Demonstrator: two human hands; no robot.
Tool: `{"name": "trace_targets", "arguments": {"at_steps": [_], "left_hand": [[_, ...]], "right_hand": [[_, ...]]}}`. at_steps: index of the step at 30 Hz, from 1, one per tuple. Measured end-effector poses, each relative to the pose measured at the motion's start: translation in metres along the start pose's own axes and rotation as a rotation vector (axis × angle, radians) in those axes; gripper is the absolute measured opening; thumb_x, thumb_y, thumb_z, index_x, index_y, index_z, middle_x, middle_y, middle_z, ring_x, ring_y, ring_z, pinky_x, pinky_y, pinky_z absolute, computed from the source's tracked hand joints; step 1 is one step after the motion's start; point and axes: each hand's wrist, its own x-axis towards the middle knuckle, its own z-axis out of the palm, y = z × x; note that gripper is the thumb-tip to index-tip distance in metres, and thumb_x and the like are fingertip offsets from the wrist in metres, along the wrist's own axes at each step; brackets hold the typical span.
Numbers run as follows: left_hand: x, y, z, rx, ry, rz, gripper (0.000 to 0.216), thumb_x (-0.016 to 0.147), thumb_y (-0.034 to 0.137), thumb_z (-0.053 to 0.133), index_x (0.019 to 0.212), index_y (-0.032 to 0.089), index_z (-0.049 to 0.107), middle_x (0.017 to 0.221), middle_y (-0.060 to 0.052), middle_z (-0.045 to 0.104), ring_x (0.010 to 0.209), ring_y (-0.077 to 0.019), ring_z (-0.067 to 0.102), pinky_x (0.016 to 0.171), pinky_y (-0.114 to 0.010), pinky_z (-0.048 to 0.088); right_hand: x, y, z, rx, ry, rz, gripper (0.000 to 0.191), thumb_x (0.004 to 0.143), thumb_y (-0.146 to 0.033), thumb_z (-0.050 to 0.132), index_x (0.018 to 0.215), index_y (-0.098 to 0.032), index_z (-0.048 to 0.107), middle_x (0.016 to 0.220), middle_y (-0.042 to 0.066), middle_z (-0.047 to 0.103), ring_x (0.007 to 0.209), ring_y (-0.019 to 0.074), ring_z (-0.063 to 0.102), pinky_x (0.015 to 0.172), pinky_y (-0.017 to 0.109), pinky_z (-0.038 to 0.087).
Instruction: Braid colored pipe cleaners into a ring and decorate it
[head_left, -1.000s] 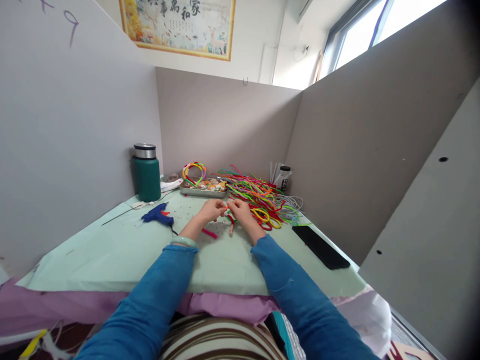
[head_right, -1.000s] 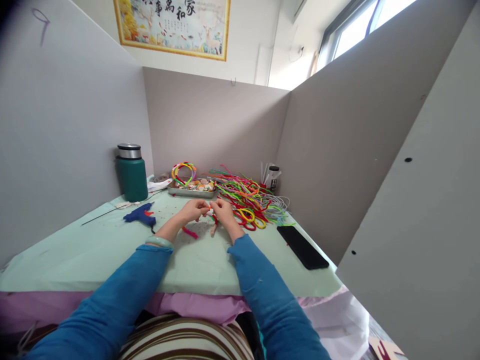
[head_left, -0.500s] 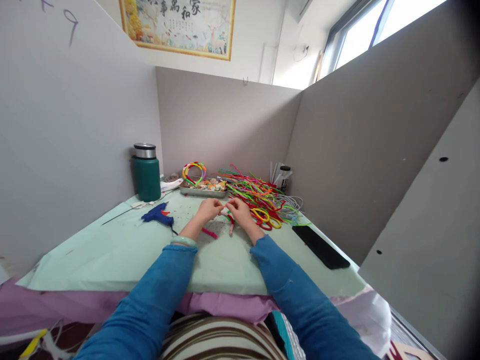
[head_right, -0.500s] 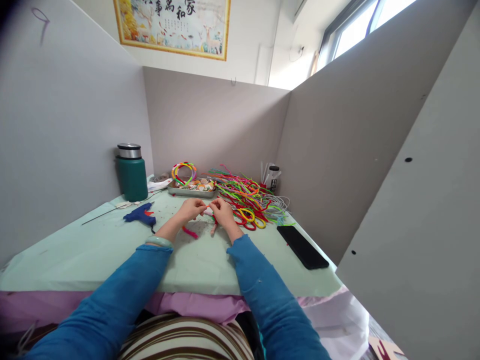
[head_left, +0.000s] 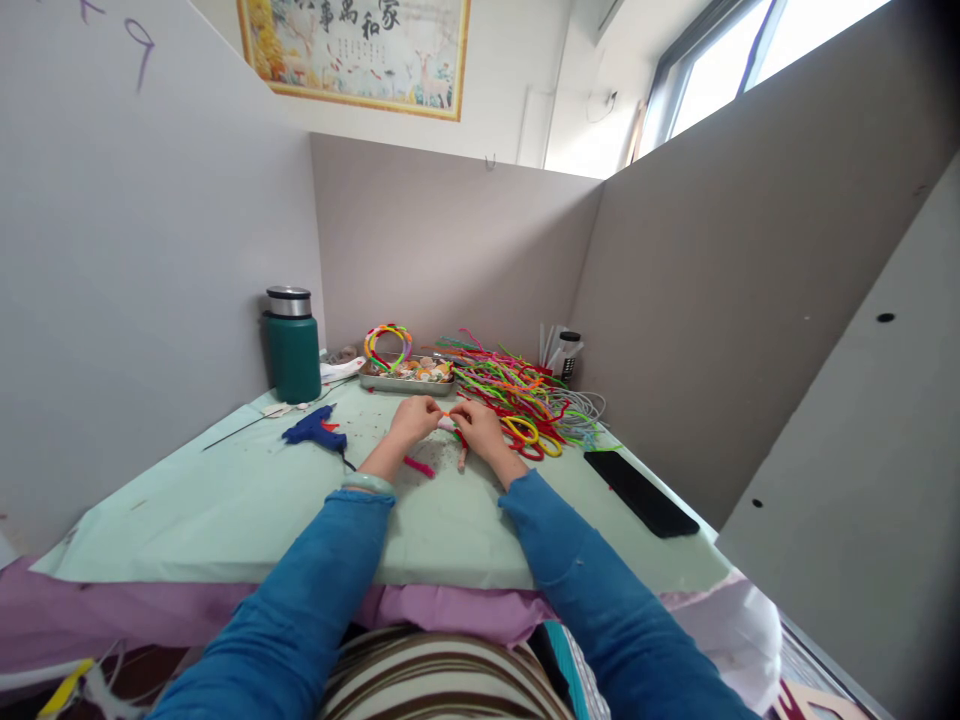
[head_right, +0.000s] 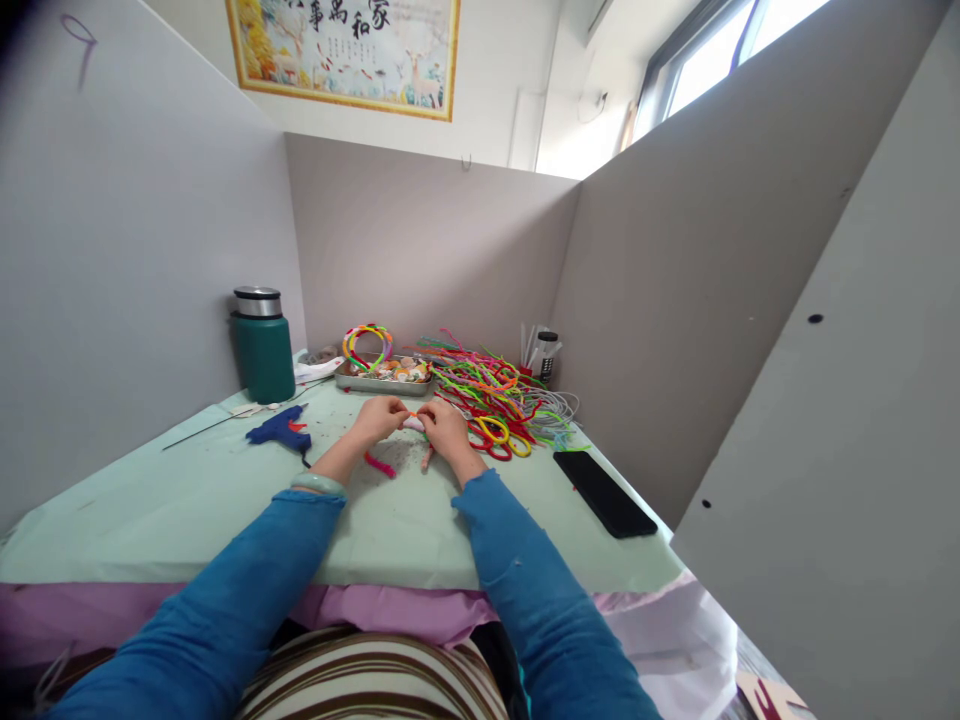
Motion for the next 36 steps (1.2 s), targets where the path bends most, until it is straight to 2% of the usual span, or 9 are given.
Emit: {"name": "trace_targets", "arguments": {"at_steps": [10,14,18,23,27,31,36], "left_hand": [[-0.001,0.001,0.0,0.052,0.013,0.048,0.021,0.073,0.023,0.053,0.078,0.017,0.072,0.077,-0.006,0.071,0.071,-0.0153,0.06,0.064,-0.023,0.04],[-0.002,0.003,0.0,0.037,0.009,0.044,0.02,0.072,0.023,0.053,0.077,0.017,0.071,0.076,-0.006,0.071,0.07,-0.0152,0.06,0.062,-0.023,0.039],[-0.003,0.005,-0.002,-0.026,-0.015,0.039,0.018,0.072,0.023,0.054,0.076,0.016,0.07,0.072,-0.005,0.069,0.065,-0.014,0.059,0.059,-0.022,0.04],[-0.008,0.012,-0.006,-0.232,-0.138,-0.033,0.015,0.075,0.023,0.053,0.076,0.014,0.065,0.062,-0.002,0.063,0.049,-0.0094,0.051,0.047,-0.02,0.038],[-0.011,0.015,-0.005,-0.431,-0.219,-0.058,0.013,0.078,0.024,0.053,0.075,0.014,0.059,0.059,0.001,0.059,0.043,-0.0063,0.045,0.043,-0.018,0.037],[-0.012,0.016,-0.005,-0.495,-0.229,-0.063,0.013,0.079,0.026,0.054,0.074,0.014,0.056,0.057,0.003,0.057,0.04,-0.0047,0.041,0.042,-0.018,0.035],[-0.011,0.015,-0.009,-0.402,-0.209,-0.08,0.012,0.079,0.023,0.052,0.074,0.014,0.057,0.058,0.001,0.058,0.041,-0.0055,0.044,0.042,-0.018,0.036]], "right_hand": [[-0.005,-0.01,-0.005,-0.172,-0.065,-0.052,0.014,0.082,-0.019,0.05,0.08,-0.019,0.063,0.081,0.003,0.064,0.075,0.0153,0.053,0.064,0.025,0.035],[-0.006,-0.012,-0.004,-0.161,-0.066,-0.052,0.013,0.081,-0.021,0.049,0.077,-0.02,0.062,0.078,0.003,0.062,0.072,0.0153,0.052,0.063,0.025,0.034],[-0.005,-0.012,-0.001,-0.093,-0.048,0.041,0.01,0.077,-0.021,0.052,0.073,-0.02,0.061,0.072,0.002,0.062,0.066,0.015,0.051,0.06,0.025,0.033],[0.0,-0.006,0.005,0.053,0.035,0.189,0.009,0.071,-0.022,0.052,0.07,-0.019,0.06,0.066,0.0,0.06,0.061,0.0138,0.051,0.058,0.024,0.036],[0.001,-0.006,0.008,0.331,0.077,0.327,0.012,0.069,-0.027,0.05,0.069,-0.018,0.057,0.061,-0.002,0.056,0.056,0.0126,0.048,0.052,0.023,0.036],[0.001,-0.009,0.008,0.584,0.026,0.422,0.017,0.072,-0.032,0.047,0.073,-0.018,0.057,0.05,-0.005,0.045,0.046,0.0112,0.039,0.045,0.023,0.034],[0.002,-0.005,0.007,0.382,0.045,0.313,0.017,0.073,-0.031,0.053,0.074,-0.017,0.061,0.063,-0.001,0.059,0.058,0.0133,0.05,0.056,0.025,0.041]]}}
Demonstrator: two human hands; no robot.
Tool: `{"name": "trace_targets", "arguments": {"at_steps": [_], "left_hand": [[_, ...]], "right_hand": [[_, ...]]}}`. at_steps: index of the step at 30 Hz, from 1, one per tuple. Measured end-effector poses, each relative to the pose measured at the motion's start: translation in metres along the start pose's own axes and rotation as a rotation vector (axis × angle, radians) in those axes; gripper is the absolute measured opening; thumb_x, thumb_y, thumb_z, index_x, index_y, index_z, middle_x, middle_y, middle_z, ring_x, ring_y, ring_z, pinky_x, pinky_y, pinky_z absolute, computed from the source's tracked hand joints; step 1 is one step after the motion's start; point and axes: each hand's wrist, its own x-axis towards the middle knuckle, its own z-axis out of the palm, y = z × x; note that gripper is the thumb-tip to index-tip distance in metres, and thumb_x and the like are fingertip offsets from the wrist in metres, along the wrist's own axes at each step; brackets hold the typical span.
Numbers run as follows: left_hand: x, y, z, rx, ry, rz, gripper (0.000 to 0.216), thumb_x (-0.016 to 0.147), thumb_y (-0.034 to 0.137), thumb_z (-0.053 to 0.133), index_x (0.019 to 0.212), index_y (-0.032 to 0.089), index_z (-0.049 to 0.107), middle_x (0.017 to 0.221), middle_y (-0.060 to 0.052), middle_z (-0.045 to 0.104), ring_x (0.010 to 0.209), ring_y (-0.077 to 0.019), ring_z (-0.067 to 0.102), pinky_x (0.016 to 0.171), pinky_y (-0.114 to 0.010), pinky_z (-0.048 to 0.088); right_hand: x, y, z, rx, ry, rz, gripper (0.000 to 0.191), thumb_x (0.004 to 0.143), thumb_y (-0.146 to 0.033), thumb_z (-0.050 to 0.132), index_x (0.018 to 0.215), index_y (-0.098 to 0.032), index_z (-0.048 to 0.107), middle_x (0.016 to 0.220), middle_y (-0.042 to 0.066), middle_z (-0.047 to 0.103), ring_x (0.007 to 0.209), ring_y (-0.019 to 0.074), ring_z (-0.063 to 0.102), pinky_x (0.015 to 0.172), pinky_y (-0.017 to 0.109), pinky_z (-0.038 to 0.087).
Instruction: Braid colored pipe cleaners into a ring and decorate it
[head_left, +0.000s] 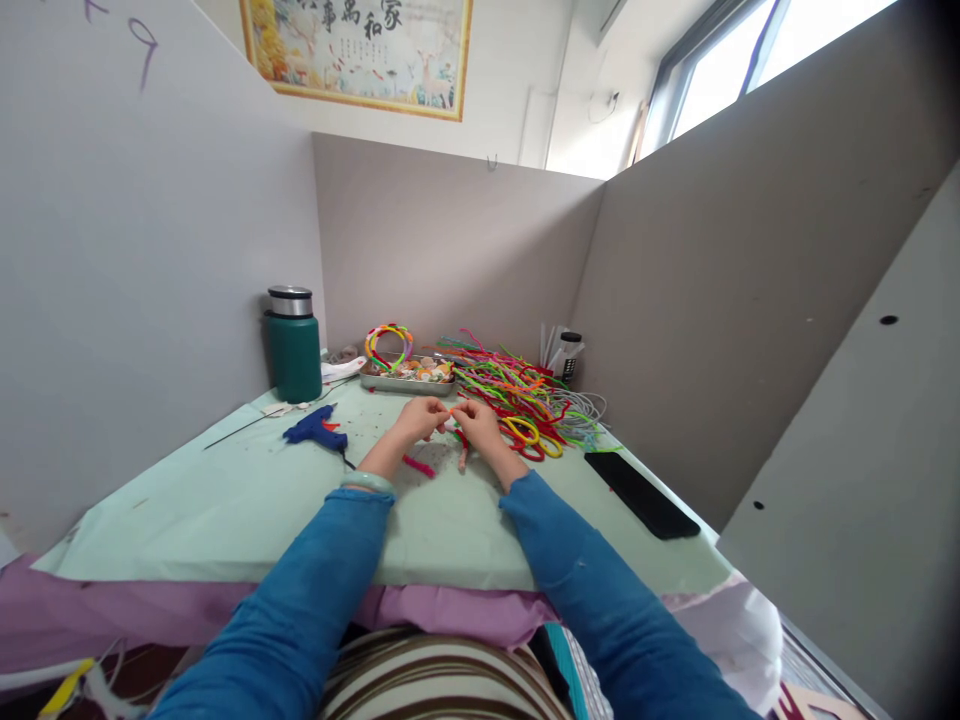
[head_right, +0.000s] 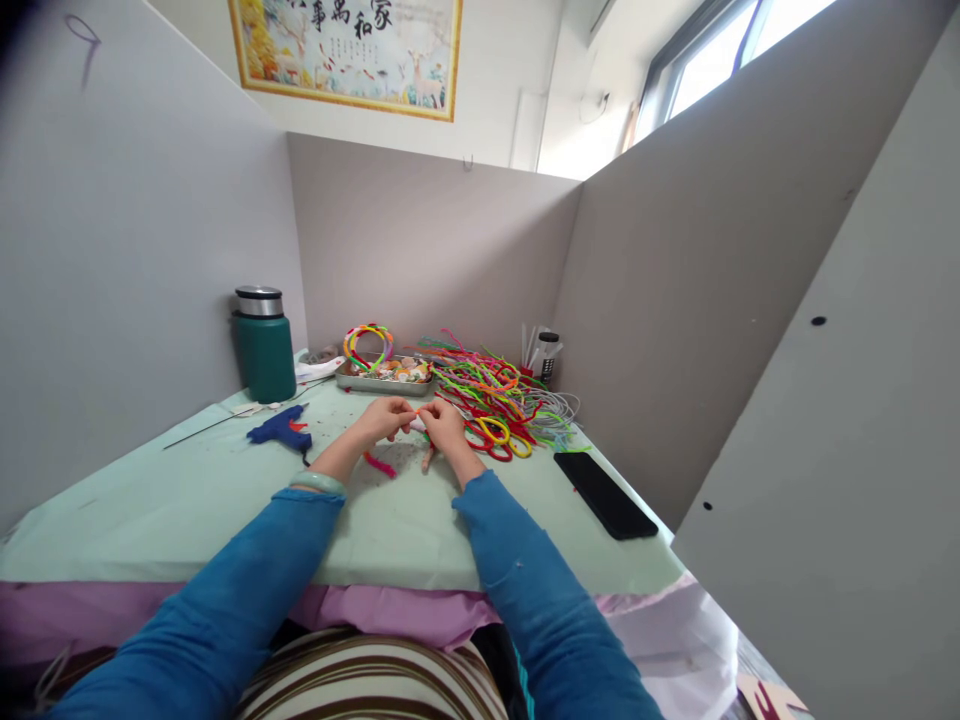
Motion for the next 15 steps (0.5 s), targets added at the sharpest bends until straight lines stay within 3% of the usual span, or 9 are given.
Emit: {"name": "trace_targets", "arguments": {"at_steps": [7,15], "left_hand": [[0.003,-0.004,-0.003,0.207,0.069,0.04,0.014,0.076,0.024,0.053,0.078,0.015,0.064,0.061,-0.001,0.063,0.045,-0.0075,0.048,0.043,-0.017,0.035],[0.011,-0.015,-0.003,0.268,0.167,0.047,0.019,0.076,0.031,0.056,0.078,0.016,0.067,0.065,-0.003,0.066,0.05,-0.0091,0.051,0.047,-0.018,0.035]], "right_hand": [[-0.001,0.002,-0.003,-0.269,-0.017,-0.244,0.016,0.078,-0.026,0.051,0.08,-0.02,0.066,0.079,0.002,0.066,0.073,0.0157,0.056,0.066,0.026,0.041],[-0.002,-0.005,-0.01,-0.133,-0.162,-0.191,0.028,0.083,-0.037,0.048,0.074,-0.018,0.065,0.067,0.0,0.06,0.062,0.0136,0.052,0.056,0.023,0.037]]}}
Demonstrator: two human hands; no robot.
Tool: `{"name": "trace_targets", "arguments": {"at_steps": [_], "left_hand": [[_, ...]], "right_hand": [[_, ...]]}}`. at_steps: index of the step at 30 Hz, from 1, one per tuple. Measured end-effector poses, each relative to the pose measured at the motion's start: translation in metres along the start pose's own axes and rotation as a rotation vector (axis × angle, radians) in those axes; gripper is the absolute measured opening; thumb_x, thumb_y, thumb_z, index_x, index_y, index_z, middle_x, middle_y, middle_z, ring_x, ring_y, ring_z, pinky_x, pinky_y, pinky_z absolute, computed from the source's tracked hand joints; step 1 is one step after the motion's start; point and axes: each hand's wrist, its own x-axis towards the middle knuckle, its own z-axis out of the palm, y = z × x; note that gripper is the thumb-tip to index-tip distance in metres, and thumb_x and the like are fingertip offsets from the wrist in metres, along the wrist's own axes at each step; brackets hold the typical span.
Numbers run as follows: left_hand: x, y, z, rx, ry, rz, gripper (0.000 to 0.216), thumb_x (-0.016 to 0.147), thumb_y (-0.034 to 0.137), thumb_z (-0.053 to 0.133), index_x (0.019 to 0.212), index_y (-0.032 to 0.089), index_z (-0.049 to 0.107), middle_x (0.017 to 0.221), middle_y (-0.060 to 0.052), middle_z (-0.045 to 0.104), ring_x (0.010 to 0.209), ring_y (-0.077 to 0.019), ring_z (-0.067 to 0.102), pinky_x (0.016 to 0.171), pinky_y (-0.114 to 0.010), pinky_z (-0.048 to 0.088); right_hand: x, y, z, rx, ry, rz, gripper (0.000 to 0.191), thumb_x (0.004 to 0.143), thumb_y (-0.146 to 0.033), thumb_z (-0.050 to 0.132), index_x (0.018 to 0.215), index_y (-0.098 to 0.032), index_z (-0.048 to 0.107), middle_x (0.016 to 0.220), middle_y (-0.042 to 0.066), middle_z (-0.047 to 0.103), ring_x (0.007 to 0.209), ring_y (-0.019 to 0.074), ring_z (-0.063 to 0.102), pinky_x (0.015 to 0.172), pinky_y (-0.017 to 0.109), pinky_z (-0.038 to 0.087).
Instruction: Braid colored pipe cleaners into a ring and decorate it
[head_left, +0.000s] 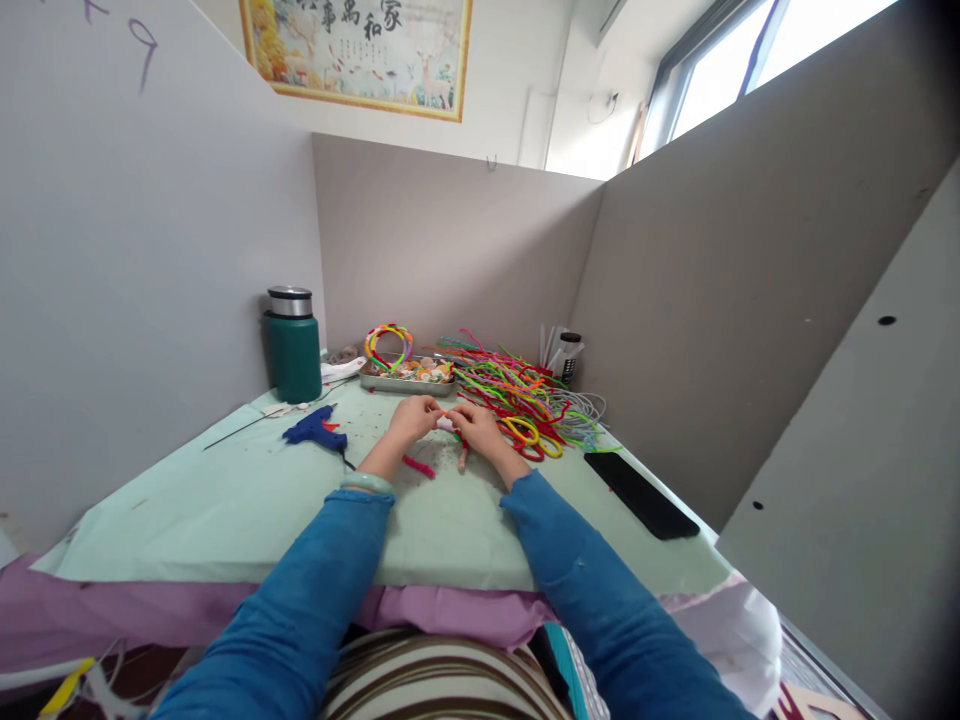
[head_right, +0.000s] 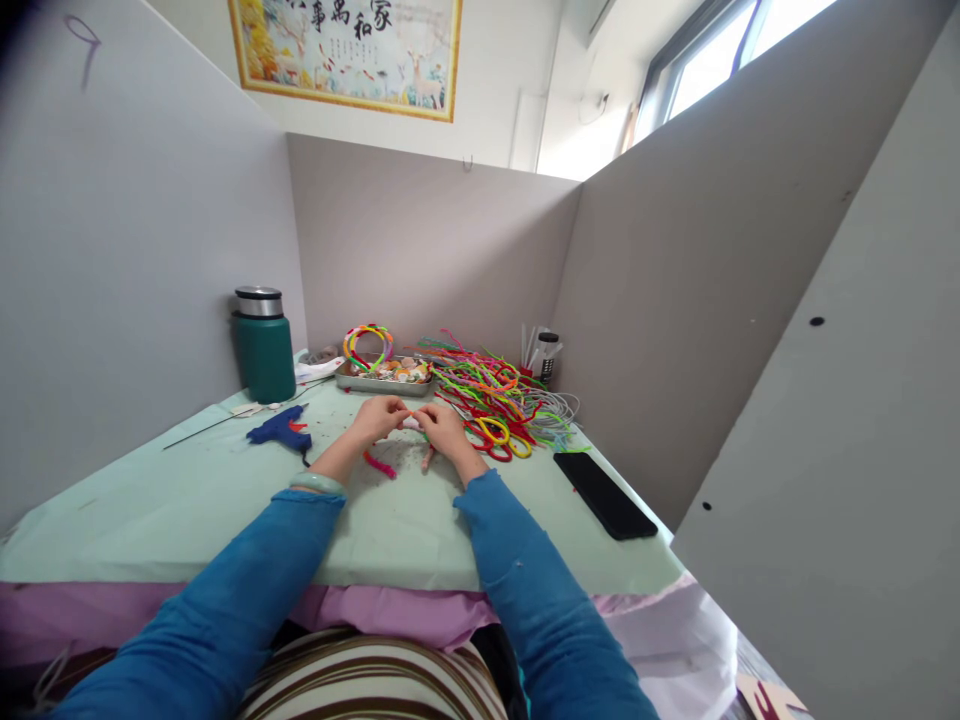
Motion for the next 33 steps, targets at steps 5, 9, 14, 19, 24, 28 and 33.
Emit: {"name": "trace_targets", "arguments": {"at_steps": [5,9,14,19,24,28,33], "left_hand": [[-0.004,0.005,-0.002,-0.058,-0.008,-0.028,0.018,0.076,0.03,0.055,0.078,0.015,0.066,0.063,-0.002,0.063,0.045,-0.0076,0.048,0.044,-0.018,0.035],[-0.007,0.01,-0.004,-0.15,-0.036,-0.045,0.019,0.075,0.031,0.057,0.077,0.014,0.064,0.063,-0.001,0.062,0.045,-0.0067,0.047,0.043,-0.018,0.036],[-0.01,0.013,-0.006,-0.222,-0.094,-0.044,0.023,0.075,0.036,0.059,0.075,0.013,0.062,0.063,-0.001,0.061,0.046,-0.0062,0.046,0.042,-0.017,0.035],[-0.01,0.013,-0.006,-0.262,-0.101,-0.027,0.022,0.076,0.036,0.059,0.074,0.013,0.06,0.062,0.0,0.059,0.045,-0.0056,0.045,0.04,-0.016,0.034],[-0.01,0.012,-0.005,-0.258,-0.126,-0.002,0.021,0.076,0.035,0.058,0.073,0.013,0.06,0.062,0.0,0.06,0.043,-0.0055,0.045,0.04,-0.017,0.034],[-0.008,0.011,-0.005,-0.229,-0.133,0.004,0.02,0.077,0.032,0.056,0.075,0.013,0.061,0.063,0.0,0.061,0.042,-0.006,0.045,0.041,-0.018,0.035],[-0.003,0.004,-0.002,-0.122,-0.082,0.0,0.02,0.076,0.031,0.055,0.079,0.014,0.065,0.066,-0.002,0.064,0.045,-0.0076,0.047,0.044,-0.019,0.035]], "right_hand": [[0.001,-0.002,-0.001,0.101,0.02,-0.012,0.026,0.08,-0.036,0.049,0.073,-0.017,0.065,0.067,0.0,0.058,0.063,0.0129,0.05,0.056,0.022,0.037],[0.002,0.0,-0.001,0.167,0.044,0.003,0.026,0.078,-0.04,0.053,0.073,-0.017,0.064,0.067,0.0,0.058,0.063,0.0128,0.05,0.057,0.023,0.039],[0.004,0.002,-0.001,0.224,0.052,0.051,0.027,0.074,-0.043,0.057,0.068,-0.016,0.062,0.062,-0.001,0.055,0.06,0.013,0.048,0.055,0.023,0.039],[0.004,0.001,-0.001,0.229,0.068,0.037,0.025,0.074,-0.039,0.056,0.067,-0.016,0.06,0.063,-0.001,0.056,0.06,0.0125,0.048,0.057,0.023,0.038],[0.004,0.001,-0.001,0.148,0.094,0.014,0.024,0.075,-0.038,0.055,0.066,-0.016,0.058,0.062,-0.001,0.054,0.059,0.0122,0.047,0.056,0.023,0.037],[0.003,0.0,0.0,0.052,0.099,-0.013,0.023,0.078,-0.036,0.053,0.068,-0.017,0.059,0.063,-0.001,0.055,0.06,0.0126,0.048,0.057,0.023,0.036],[0.0,-0.001,0.0,-0.07,0.042,-0.071,0.024,0.082,-0.034,0.051,0.072,-0.017,0.063,0.067,0.0,0.059,0.064,0.0134,0.05,0.059,0.023,0.035]]}}
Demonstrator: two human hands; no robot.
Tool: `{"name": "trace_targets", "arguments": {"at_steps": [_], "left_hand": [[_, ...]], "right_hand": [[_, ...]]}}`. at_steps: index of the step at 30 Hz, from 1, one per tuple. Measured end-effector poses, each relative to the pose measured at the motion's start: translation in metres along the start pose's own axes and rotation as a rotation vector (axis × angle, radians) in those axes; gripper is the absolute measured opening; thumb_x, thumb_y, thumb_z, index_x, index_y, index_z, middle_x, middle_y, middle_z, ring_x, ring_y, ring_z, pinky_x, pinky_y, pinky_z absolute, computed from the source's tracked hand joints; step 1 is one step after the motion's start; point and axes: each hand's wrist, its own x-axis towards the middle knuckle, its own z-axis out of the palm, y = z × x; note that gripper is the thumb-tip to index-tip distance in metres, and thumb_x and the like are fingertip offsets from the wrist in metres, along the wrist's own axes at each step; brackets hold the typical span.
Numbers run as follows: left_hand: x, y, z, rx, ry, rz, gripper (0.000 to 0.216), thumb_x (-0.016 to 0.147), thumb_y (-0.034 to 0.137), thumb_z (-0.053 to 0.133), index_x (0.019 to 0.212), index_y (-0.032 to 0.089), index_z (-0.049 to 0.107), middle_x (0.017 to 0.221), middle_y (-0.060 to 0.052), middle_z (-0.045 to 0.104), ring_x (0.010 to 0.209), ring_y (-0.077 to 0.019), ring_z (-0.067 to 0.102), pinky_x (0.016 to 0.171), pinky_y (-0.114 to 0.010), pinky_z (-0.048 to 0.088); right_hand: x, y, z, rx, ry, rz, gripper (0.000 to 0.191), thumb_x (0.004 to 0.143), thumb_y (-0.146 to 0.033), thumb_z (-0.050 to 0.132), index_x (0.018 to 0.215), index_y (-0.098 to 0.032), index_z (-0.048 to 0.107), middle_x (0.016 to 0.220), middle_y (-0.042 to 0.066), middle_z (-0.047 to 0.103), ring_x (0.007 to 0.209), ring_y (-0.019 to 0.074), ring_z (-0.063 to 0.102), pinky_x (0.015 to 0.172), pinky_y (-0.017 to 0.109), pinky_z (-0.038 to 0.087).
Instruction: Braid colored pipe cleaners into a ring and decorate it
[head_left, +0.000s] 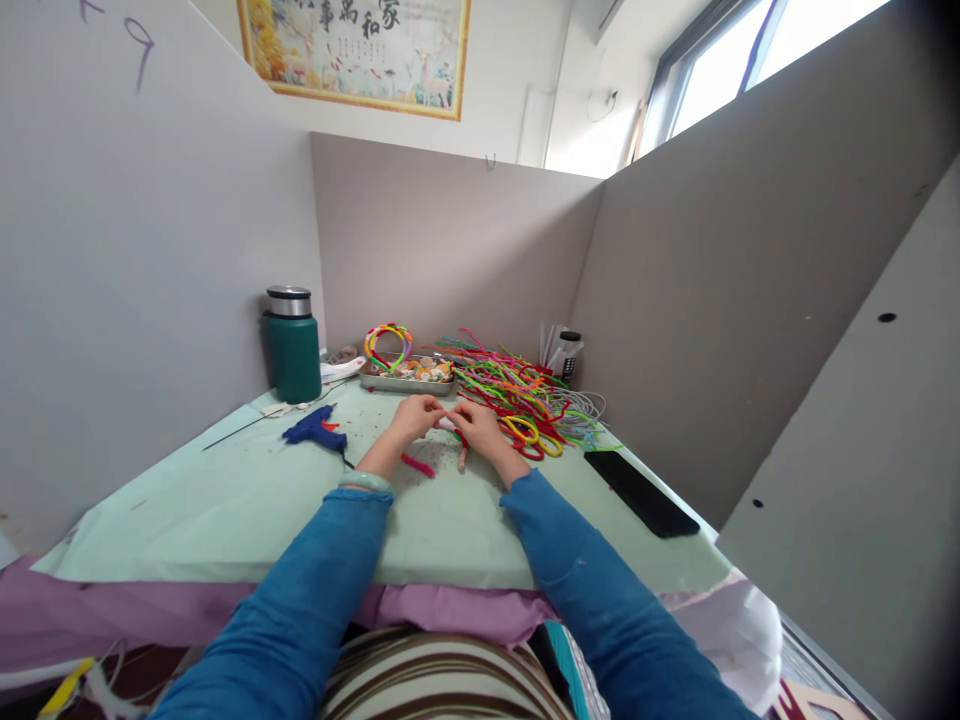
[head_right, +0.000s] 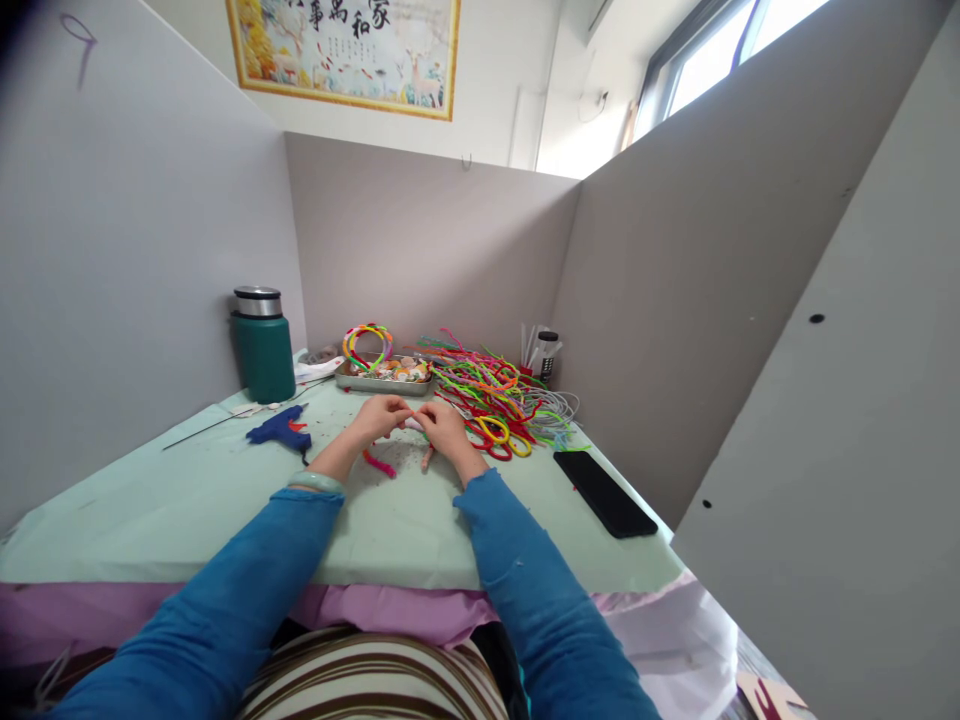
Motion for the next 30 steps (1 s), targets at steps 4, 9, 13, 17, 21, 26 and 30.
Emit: {"name": "trace_targets", "arguments": {"at_steps": [4,9,13,17,21,26,30], "left_hand": [[0.0048,-0.0068,0.0021,0.121,0.075,0.065,0.021,0.075,0.031,0.056,0.08,0.016,0.069,0.067,-0.003,0.066,0.053,-0.0101,0.051,0.05,-0.02,0.035],[0.0071,-0.0088,0.004,0.152,0.12,0.145,0.023,0.075,0.034,0.057,0.08,0.016,0.071,0.069,-0.003,0.067,0.059,-0.0125,0.053,0.055,-0.023,0.035],[0.0072,-0.0078,0.0041,0.174,0.124,0.174,0.021,0.076,0.032,0.058,0.08,0.016,0.071,0.07,-0.003,0.067,0.06,-0.0128,0.054,0.056,-0.023,0.034],[0.0069,-0.0082,0.0038,0.188,0.116,0.177,0.021,0.077,0.032,0.057,0.081,0.016,0.071,0.071,-0.003,0.068,0.061,-0.0128,0.054,0.056,-0.023,0.034],[0.0064,-0.0088,0.0035,0.194,0.128,0.172,0.022,0.077,0.033,0.057,0.082,0.017,0.071,0.072,-0.003,0.069,0.063,-0.0131,0.055,0.056,-0.023,0.034],[0.0059,-0.0084,0.003,0.208,0.148,0.159,0.022,0.077,0.032,0.056,0.083,0.017,0.072,0.073,-0.003,0.069,0.062,-0.0132,0.055,0.055,-0.023,0.034],[0.0066,-0.0085,0.0032,0.218,0.139,0.16,0.023,0.078,0.033,0.056,0.083,0.018,0.072,0.074,-0.004,0.069,0.063,-0.0134,0.055,0.056,-0.023,0.034]], "right_hand": [[-0.0006,-0.0016,-0.0017,-0.027,-0.049,0.01,0.024,0.084,-0.032,0.049,0.075,-0.017,0.066,0.068,0.001,0.061,0.064,0.0135,0.051,0.058,0.023,0.034],[0.0011,0.0003,-0.0019,-0.009,-0.031,0.035,0.023,0.083,-0.03,0.049,0.076,-0.017,0.067,0.07,0.002,0.063,0.067,0.0144,0.053,0.06,0.023,0.035],[0.0021,0.0051,0.0001,0.013,-0.012,0.031,0.019,0.081,-0.027,0.051,0.08,-0.018,0.068,0.076,0.002,0.065,0.071,0.015,0.055,0.064,0.024,0.038],[0.0029,0.0078,0.0012,0.036,-0.003,0.03,0.017,0.08,-0.028,0.053,0.079,-0.018,0.067,0.075,0.001,0.064,0.07,0.0147,0.055,0.064,0.024,0.039],[0.0041,0.0079,0.0004,0.076,-0.021,0.031,0.019,0.08,-0.029,0.052,0.077,-0.017,0.067,0.071,0.001,0.062,0.068,0.0143,0.054,0.062,0.024,0.038],[0.0043,0.0074,-0.0007,0.121,-0.067,0.037,0.021,0.079,-0.027,0.049,0.078,-0.016,0.067,0.071,0.001,0.061,0.066,0.0137,0.052,0.06,0.023,0.037],[0.0031,0.0055,-0.0016,0.095,-0.064,0.027,0.02,0.08,-0.026,0.049,0.079,-0.016,0.066,0.071,0.001,0.061,0.066,0.0135,0.052,0.061,0.023,0.038]]}}
